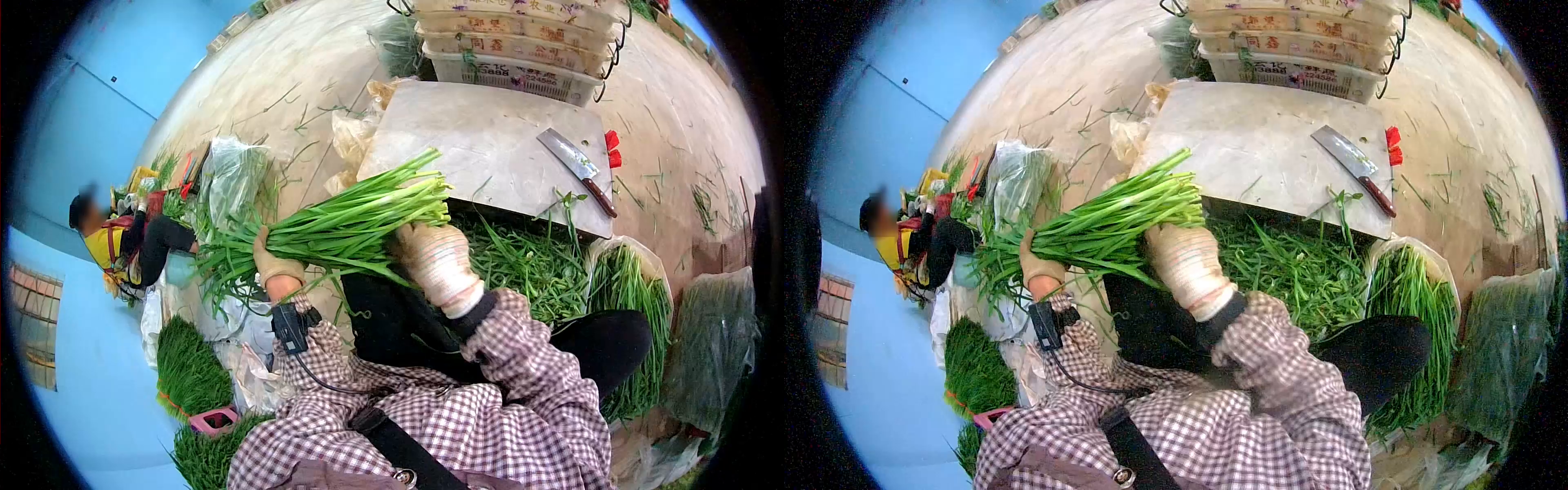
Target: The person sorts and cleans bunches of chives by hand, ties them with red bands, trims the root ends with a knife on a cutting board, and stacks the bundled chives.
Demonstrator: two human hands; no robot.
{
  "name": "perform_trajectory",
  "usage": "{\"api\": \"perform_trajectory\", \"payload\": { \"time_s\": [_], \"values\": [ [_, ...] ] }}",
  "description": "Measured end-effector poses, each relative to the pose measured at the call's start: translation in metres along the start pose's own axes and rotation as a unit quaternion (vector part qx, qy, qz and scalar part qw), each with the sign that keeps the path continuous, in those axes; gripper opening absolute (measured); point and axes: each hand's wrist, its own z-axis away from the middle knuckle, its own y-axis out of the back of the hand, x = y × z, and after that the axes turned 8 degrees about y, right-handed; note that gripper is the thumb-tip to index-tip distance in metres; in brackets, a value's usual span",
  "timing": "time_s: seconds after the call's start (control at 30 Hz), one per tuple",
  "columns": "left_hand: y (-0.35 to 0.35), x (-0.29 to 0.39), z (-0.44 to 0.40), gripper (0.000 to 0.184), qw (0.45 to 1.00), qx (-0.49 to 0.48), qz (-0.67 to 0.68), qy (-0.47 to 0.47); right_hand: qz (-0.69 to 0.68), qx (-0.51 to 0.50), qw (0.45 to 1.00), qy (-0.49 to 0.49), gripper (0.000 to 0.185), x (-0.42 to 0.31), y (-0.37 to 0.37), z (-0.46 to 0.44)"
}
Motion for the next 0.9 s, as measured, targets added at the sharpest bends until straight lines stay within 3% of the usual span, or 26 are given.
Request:
{"api": "perform_trajectory", "payload": {
  "time_s": [0.07,0.1,0.13,0.17,0.23,0.27,0.3,0.37,0.4,0.5,0.57,0.63,0.67,0.7,0.73,0.8,0.83,0.9],
  "values": [
    [0.018,-0.003,-0.008,0.037,0.985,-0.034,-0.137,-0.101,-0.047,0.058,0.997,0.023,0.011,0.007,-0.008,0.006],
    [0.023,-0.001,-0.014,0.037,0.995,-0.044,-0.072,-0.044,-0.109,0.085,0.99,0.013,0.011,0.015,-0.006,0.018],
    [0.02,0.0,-0.012,0.038,0.999,-0.047,-0.006,0.014,-0.295,0.246,0.923,-0.002,0.012,0.022,-0.01,0.035],
    [0.02,0.0,-0.005,0.039,0.999,-0.034,-0.018,-0.003,-0.367,0.315,0.871,-0.081,0.013,0.032,-0.008,0.048],
    [0.018,-0.004,0.002,0.04,0.998,-0.012,-0.049,-0.031,-0.476,0.305,0.78,-0.268,0.008,0.062,0.028,0.075],
    [0.019,-0.006,0.001,0.042,0.997,0.017,-0.052,-0.046,-0.503,0.28,0.761,-0.301,0.009,0.081,0.037,0.089],
    [0.023,-0.007,-0.005,0.043,0.998,0.005,-0.057,-0.04,-0.455,0.188,0.824,-0.279,0.011,0.102,0.039,0.103],
    [0.031,-0.007,-0.02,0.045,0.997,-0.025,-0.068,-0.03,-0.222,0.05,0.962,-0.15,0.016,0.098,0.052,0.104],
    [0.033,-0.007,-0.021,0.046,0.997,-0.04,-0.069,-0.012,-0.264,0.094,0.947,-0.156,0.019,0.085,0.059,0.096],
    [0.049,-0.01,-0.035,0.037,0.994,-0.104,-0.034,0.021,-0.287,0.254,0.923,-0.038,0.015,0.054,0.065,0.052],
    [0.042,-0.013,-0.029,0.033,0.995,-0.09,-0.033,-0.001,-0.344,0.252,0.904,-0.021,0.013,0.044,0.059,0.033],
    [0.042,-0.014,-0.029,0.035,0.993,-0.102,-0.048,-0.035,-0.35,0.158,0.923,-0.001,0.015,0.039,0.055,0.027],
    [0.049,-0.009,-0.041,0.037,0.982,-0.185,0.008,0.032,-0.349,0.127,0.928,0.003,0.021,0.038,0.05,0.026],
    [0.06,-0.014,-0.049,0.037,0.977,-0.206,-0.013,-0.046,-0.348,0.094,0.933,0.006,0.026,0.034,0.045,0.026],
    [0.062,-0.025,-0.045,0.037,0.966,-0.224,-0.032,-0.122,-0.387,0.031,0.92,-0.045,0.036,0.027,0.047,0.026],
    [0.058,-0.026,-0.045,0.038,0.957,-0.269,0.017,-0.105,-0.501,-0.033,0.863,-0.06,0.059,0.022,0.038,0.028],
    [0.056,-0.027,-0.045,0.039,0.951,-0.291,0.042,-0.095,-0.445,-0.049,0.894,-0.02,0.057,0.022,0.029,0.028],
    [0.031,-0.012,-0.017,0.038,0.905,-0.393,0.146,0.073,-0.662,-0.011,0.74,-0.123,0.055,0.01,0.029,0.025]
  ]
}}
